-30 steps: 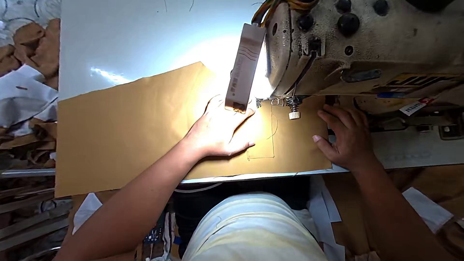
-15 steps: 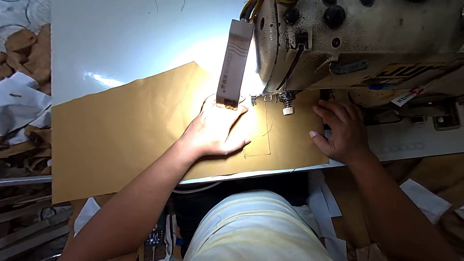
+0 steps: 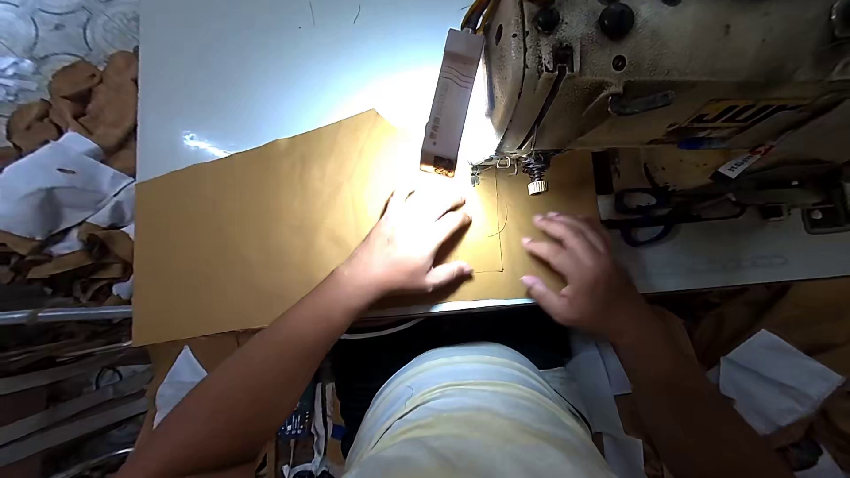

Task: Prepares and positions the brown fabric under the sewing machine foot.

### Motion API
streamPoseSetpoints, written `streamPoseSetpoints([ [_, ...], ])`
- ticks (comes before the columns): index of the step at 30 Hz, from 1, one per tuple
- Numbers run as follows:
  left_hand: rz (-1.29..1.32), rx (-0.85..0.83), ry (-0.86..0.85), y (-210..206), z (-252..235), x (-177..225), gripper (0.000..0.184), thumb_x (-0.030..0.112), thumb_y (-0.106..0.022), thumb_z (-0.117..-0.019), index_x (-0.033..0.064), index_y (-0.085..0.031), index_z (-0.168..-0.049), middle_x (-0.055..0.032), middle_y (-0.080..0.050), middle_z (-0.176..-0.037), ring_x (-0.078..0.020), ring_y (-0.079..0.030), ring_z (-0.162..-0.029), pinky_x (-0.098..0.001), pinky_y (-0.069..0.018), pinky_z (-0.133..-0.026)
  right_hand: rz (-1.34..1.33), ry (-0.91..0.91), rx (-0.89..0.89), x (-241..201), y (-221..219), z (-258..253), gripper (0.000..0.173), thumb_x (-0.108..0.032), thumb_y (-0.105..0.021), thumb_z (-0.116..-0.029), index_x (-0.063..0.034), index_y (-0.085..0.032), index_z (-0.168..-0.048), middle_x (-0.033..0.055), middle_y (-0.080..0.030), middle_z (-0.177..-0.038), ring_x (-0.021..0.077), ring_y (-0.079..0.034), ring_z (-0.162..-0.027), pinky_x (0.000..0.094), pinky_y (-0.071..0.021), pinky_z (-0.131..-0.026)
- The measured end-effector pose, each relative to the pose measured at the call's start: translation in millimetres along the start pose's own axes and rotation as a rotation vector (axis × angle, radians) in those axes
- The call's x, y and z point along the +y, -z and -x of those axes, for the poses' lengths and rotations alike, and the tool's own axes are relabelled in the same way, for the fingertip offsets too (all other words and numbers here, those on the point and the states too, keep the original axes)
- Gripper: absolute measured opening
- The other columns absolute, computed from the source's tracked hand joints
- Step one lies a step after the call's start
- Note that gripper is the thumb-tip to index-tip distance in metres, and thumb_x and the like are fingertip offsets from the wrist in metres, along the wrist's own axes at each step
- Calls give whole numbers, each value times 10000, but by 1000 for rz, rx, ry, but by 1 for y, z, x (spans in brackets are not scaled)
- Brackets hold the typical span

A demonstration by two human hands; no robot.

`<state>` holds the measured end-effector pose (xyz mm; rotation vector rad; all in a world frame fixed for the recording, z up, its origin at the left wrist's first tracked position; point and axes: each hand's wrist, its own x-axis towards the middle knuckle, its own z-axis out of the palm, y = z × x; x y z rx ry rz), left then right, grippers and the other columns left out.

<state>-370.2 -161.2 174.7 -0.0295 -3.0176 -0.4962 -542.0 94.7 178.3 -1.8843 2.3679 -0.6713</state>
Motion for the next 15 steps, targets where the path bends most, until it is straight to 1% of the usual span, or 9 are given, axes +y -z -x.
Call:
streamPoseSetpoints([
  [2,51,52,-78,-3,11,18,590,650,-556,-932,164,-712,-1229,-52,-648,-1346,-255,-573,-1300,-603,-375,-1132,-24,70,-11,-13,-15,-1,447,-521,-605,-945,-176,-747,-1191,95,-609,-1437,294,-493,-1416,576,-349,-1186],
  [3,66,49,-103,-5,16,26,496,592,-599,-938,171,-723,-1169,-30,-673,-1258,-232,-606,-1235,-590,-400,-1116,-29,91,-24,-16,-19,-1,467,-553,-607,-940,-182,-751,-1186,86,-607,-1444,287,-487,-1422,571,-343,-1191],
  [5,81,53,-120,-10,22,35,347,499,-628,-966,182,-734,-1057,-5,-689,-1121,-198,-632,-1130,-547,-421,-1085,-36,110,-47,-17,-22,-3,547,-626,-607,-917,-174,-748,-1192,85,-603,-1450,291,-478,-1430,576,-332,-1196],
  [7,96,94,-118,-12,24,37,254,400,-612,-1006,185,-747,-994,6,-703,-1061,-180,-644,-1069,-487,-452,-1031,-43,116,-53,-17,-22,-6,611,-689,-618,-884,-169,-753,-1175,84,-605,-1449,297,-470,-1435,584,-321,-1202],
  [9,97,118,-100,-11,23,37,228,324,-582,-1030,172,-746,-985,10,-707,-1028,-178,-651,-1008,-436,-487,-925,-51,111,-54,-16,-21,-8,615,-708,-633,-861,-171,-764,-1132,80,-611,-1440,303,-463,-1441,596,-309,-1207],
  [11,103,134,-70,-8,20,38,254,311,-543,-1050,151,-732,-992,-2,-694,-940,-192,-644,-909,-410,-498,-809,-70,113,-45,-15,-21,-11,535,-639,-656,-875,-166,-771,-1095,81,-623,-1424,316,-465,-1438,607,-309,-1204],
  [12,105,141,-50,-6,18,39,264,304,-532,-1055,139,-728,-996,-15,-688,-891,-203,-652,-863,-419,-509,-781,-84,113,-37,-14,-21,-12,462,-568,-666,-891,-163,-775,-1085,78,-631,-1415,318,-474,-1432,608,-315,-1200],
  [14,99,155,-12,-2,16,42,288,311,-519,-1062,120,-723,-992,-32,-666,-811,-216,-654,-781,-436,-521,-732,-131,105,-11,-11,-22,-14,304,-361,-655,-886,-149,-785,-1062,64,-656,-1386,310,-505,-1408,599,-335,-1190],
  [15,97,156,7,1,18,44,305,327,-511,-1068,119,-728,-1014,-34,-671,-815,-215,-656,-785,-441,-520,-745,-157,95,4,-10,-23,-15,276,-280,-617,-877,-147,-791,-1045,52,-674,-1360,298,-524,-1390,590,-347,-1183],
])
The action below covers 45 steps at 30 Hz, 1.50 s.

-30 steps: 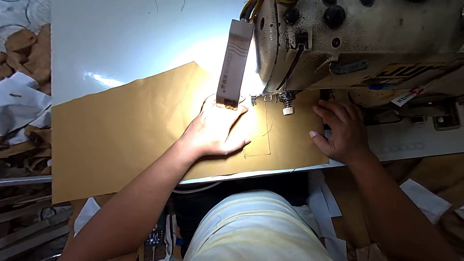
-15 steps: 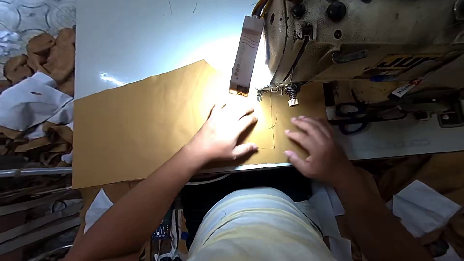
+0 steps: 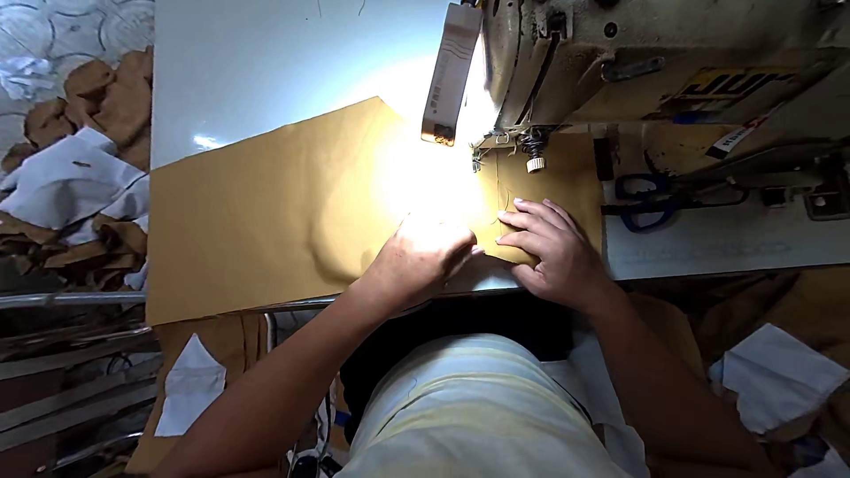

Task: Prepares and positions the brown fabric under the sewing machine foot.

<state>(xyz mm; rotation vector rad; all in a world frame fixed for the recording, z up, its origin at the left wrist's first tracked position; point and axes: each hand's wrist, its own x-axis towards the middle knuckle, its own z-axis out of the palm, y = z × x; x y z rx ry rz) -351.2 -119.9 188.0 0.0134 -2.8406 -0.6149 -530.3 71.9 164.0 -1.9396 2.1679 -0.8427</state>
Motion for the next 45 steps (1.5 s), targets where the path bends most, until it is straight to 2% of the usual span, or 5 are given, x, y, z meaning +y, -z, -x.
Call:
streamPoseSetpoints([
  [14,-173,380,297,-52,98,24,373,439,-603,-1006,163,-721,-1227,-94,-696,-1240,-260,-621,-1148,-463,-439,-938,-117,-14,92,6,-6,4,248,-302,-620,-924,-137,-793,-856,69,-710,-1292,269,-570,-1350,582,-362,-1187],
  [28,-445,404,279,-69,96,25,458,600,-493,-1003,239,-767,-1064,-34,-676,-812,-250,-616,-772,-440,-434,-809,-111,6,110,8,-7,6,236,-301,-630,-906,-154,-800,-833,55,-717,-1295,271,-582,-1346,605,-355,-1190],
  [38,-403,401,265,-68,98,24,436,592,-498,-1005,251,-759,-1077,-18,-684,-851,-234,-616,-812,-422,-420,-843,-103,12,105,7,-7,5,226,-306,-635,-902,-169,-799,-828,53,-723,-1282,279,-583,-1344,618,-351,-1184],
  [42,-33,363,167,-47,101,34,371,451,-562,-1027,187,-709,-1242,-57,-728,-1162,-213,-663,-1049,-380,-513,-882,-101,15,105,8,-8,5,228,-317,-642,-901,-174,-801,-820,42,-728,-1269,283,-579,-1346,622,-350,-1183],
  [45,44,343,49,-12,88,32,307,357,-574,-1042,128,-726,-1179,-76,-757,-1037,-177,-713,-905,-340,-569,-779,-95,12,102,7,-7,5,229,-325,-643,-896,-181,-801,-813,31,-732,-1259,281,-581,-1343,613,-354,-1187],
])
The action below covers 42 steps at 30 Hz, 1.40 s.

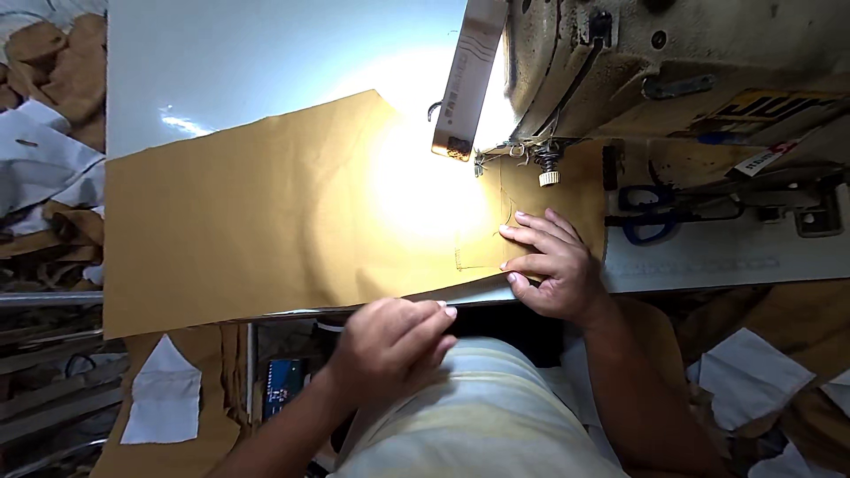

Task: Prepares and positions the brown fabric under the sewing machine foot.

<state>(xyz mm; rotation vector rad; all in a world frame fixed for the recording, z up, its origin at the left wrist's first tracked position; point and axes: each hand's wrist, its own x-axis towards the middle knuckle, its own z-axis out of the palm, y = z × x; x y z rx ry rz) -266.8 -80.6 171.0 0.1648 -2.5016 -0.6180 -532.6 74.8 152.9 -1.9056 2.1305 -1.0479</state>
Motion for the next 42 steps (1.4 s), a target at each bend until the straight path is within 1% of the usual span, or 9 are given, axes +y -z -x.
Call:
streamPoseSetpoints([
  [3,-226,-46,-13,25,-54,-35,328,338,-559,-1028,76,-754,-1047,-121,-732,-880,-276,-700,-774,-427,-552,-634,1,14,-3,0,0,0,227,-320,-645,-888,-174,-799,-808,38,-732,-1261,281,-584,-1338,616,-347,-1186],
  [6,-360,-196,273,24,-116,-93,491,425,-530,-1011,58,-669,-1305,-195,-673,-1296,-402,-620,-1218,-575,-495,-967,13,18,-6,-1,1,0,242,-326,-632,-892,-169,-796,-805,40,-730,-1264,277,-588,-1333,611,-357,-1179],
  [8,-369,-385,522,26,-155,-114,670,437,-534,-1037,74,-380,-1578,-206,-457,-1551,-432,-418,-1439,-628,-361,-1131,15,15,3,-2,0,-1,250,-322,-622,-888,-165,-793,-796,39,-734,-1255,274,-590,-1332,609,-357,-1178],
  [14,-479,-247,237,17,-135,-100,426,408,-489,-1062,76,-752,-1111,-213,-712,-1148,-403,-654,-1160,-569,-502,-978,18,4,0,0,0,0,251,-333,-618,-895,-189,-800,-800,7,-732,-1262,248,-577,-1347,588,-351,-1193],
  [19,-420,-158,-72,6,-90,-79,221,200,-583,-1021,124,-759,-1131,-139,-699,-942,-322,-678,-896,-488,-534,-803,-13,17,-2,1,1,-2,264,-328,-612,-906,-173,-796,-797,15,-737,-1249,250,-587,-1334,595,-356,-1186],
  [29,-422,-60,-36,-13,-103,-70,274,238,-585,-1030,117,-734,-1226,-143,-715,-1159,-335,-667,-1094,-503,-522,-921,7,12,13,0,0,-1,269,-328,-601,-908,-184,-799,-798,3,-736,-1253,239,-584,-1339,583,-363,-1187],
  [32,-350,-149,-14,-23,-108,-71,382,349,-506,-1044,141,-710,-1292,-102,-677,-1340,-304,-623,-1258,-516,-468,-1067,6,19,10,0,1,-2,272,-327,-599,-908,-177,-798,-799,10,-738,-1249,244,-589,-1334,586,-367,-1181],
  [38,-359,-383,368,-21,-144,-96,753,613,-273,-1036,148,-322,-1626,-96,-374,-1652,-305,-351,-1522,-572,-255,-1220,8,19,11,-1,1,-1,274,-317,-591,-903,-168,-795,-798,15,-737,-1249,249,-587,-1336,588,-367,-1181],
  [42,-486,-395,410,-15,-165,-103,655,503,-323,-1066,98,-397,-1576,-223,-559,-1435,-412,-514,-1353,-611,-390,-1072,8,11,11,-1,1,-2,270,-316,-597,-906,-172,-799,-800,5,-735,-1255,241,-584,-1341,582,-364,-1185],
])
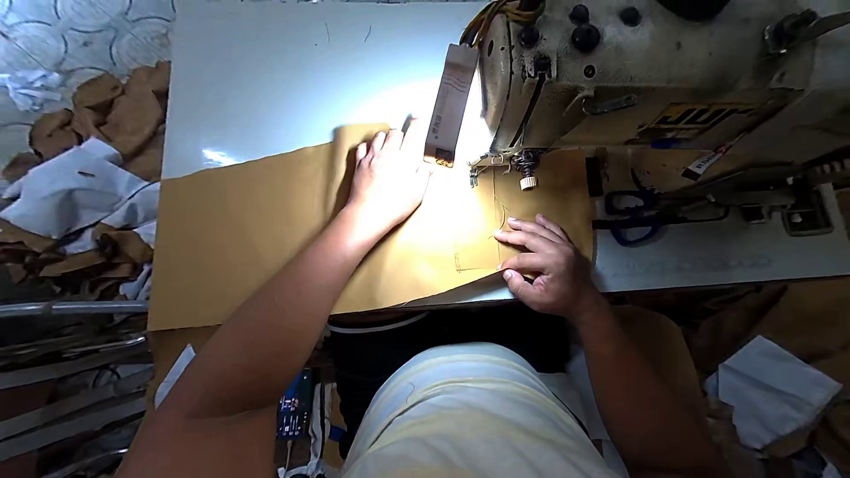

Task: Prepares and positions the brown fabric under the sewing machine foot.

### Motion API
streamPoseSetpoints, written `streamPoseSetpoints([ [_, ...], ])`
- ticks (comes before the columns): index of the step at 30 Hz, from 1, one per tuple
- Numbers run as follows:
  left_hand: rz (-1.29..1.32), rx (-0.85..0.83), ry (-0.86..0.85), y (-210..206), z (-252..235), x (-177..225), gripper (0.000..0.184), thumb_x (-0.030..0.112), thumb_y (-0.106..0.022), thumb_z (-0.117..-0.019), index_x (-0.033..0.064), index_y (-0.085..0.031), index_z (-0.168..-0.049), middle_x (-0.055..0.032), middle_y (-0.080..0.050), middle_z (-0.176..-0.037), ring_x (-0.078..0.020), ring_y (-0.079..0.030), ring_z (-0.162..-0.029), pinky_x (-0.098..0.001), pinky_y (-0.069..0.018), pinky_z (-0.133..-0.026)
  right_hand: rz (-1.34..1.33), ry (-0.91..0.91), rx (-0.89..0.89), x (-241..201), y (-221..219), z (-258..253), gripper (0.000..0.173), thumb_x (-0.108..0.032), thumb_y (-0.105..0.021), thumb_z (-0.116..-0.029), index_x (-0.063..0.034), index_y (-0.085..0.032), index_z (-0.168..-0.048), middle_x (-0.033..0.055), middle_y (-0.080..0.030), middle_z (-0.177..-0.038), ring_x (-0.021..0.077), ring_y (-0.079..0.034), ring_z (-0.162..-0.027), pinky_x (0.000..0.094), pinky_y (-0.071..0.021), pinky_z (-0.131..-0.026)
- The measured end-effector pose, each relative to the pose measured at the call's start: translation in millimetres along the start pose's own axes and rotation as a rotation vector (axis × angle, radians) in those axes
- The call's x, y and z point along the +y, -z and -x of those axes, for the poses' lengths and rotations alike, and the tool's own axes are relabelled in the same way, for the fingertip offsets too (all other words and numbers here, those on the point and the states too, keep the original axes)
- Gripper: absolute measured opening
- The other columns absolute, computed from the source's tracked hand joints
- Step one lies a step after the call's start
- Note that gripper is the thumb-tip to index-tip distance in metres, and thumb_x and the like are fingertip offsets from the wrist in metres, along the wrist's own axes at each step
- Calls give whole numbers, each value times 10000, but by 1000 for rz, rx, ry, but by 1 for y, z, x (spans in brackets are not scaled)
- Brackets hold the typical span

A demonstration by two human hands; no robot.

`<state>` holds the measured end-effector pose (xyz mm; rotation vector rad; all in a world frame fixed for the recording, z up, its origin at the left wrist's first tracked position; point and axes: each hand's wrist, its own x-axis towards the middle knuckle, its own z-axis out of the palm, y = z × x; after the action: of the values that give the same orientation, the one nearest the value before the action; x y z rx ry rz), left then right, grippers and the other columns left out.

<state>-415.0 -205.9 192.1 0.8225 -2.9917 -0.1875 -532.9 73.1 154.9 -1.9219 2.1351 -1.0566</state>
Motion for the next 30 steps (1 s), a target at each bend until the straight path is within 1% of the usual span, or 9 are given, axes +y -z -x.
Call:
streamPoseSetpoints([
  [2,-36,10,-41,-1,0,0,524,461,-374,-1075,122,-624,-1388,-183,-614,-1391,-373,-529,-1358,-582,-386,-1099,-1,-7,-3,0,0,0,272,-320,-595,-911,-180,-798,-796,0,-734,-1259,234,-582,-1342,578,-362,-1188],
  [3,-49,35,-77,-3,3,1,453,423,-410,-1072,149,-690,-1299,-161,-638,-1369,-358,-537,-1356,-565,-382,-1117,-2,-7,-2,0,0,0,273,-321,-595,-912,-181,-796,-793,0,-734,-1258,233,-584,-1340,578,-363,-1187],
  [5,-57,127,-181,-8,11,4,333,341,-478,-1056,156,-732,-1168,-144,-696,-1235,-350,-601,-1254,-552,-397,-1090,-11,-6,3,1,0,1,269,-316,-599,-909,-179,-795,-786,4,-734,-1257,235,-586,-1338,578,-365,-1188],
  [7,-21,167,-239,-12,18,6,292,301,-496,-1054,137,-727,-1124,-129,-716,-1110,-325,-658,-1124,-538,-410,-1083,-13,-6,5,0,0,1,268,-313,-598,-906,-176,-792,-782,5,-733,-1258,234,-584,-1339,578,-362,-1189],
  [10,19,174,-274,-16,24,8,299,286,-477,-1058,117,-715,-1122,-108,-732,-1040,-299,-681,-1078,-510,-429,-1077,-16,-5,17,0,0,0,260,-301,-603,-901,-167,-784,-772,9,-739,-1245,237,-592,-1331,580,-368,-1184],
  [14,0,156,-270,-15,24,10,302,267,-469,-1049,113,-719,-1122,-106,-739,-1028,-297,-685,-1077,-509,-432,-1076,-11,-11,20,0,-1,1,269,-312,-601,-911,-172,-789,-779,2,-738,-1250,226,-591,-1332,574,-370,-1184],
  [21,-10,124,-245,-15,20,9,323,278,-456,-1048,110,-715,-1142,-112,-736,-1080,-304,-665,-1148,-514,-399,-1122,-19,-13,18,1,-1,1,261,-312,-606,-909,-176,-794,-789,3,-736,-1254,226,-584,-1341,569,-363,-1191],
  [28,-4,145,-260,-15,19,8,304,278,-460,-1052,103,-699,-1117,-115,-732,-1059,-294,-680,-1106,-518,-408,-1101,-10,-9,15,1,-1,1,263,-312,-602,-908,-176,-791,-785,-1,-736,-1252,233,-590,-1333,576,-375,-1182],
  [30,6,147,-263,-14,20,8,336,296,-448,-1058,116,-704,-1178,-107,-733,-1091,-288,-667,-1131,-511,-392,-1113,-4,-12,9,1,-1,1,271,-317,-593,-910,-181,-792,-787,-4,-737,-1250,230,-589,-1333,574,-375,-1181],
])
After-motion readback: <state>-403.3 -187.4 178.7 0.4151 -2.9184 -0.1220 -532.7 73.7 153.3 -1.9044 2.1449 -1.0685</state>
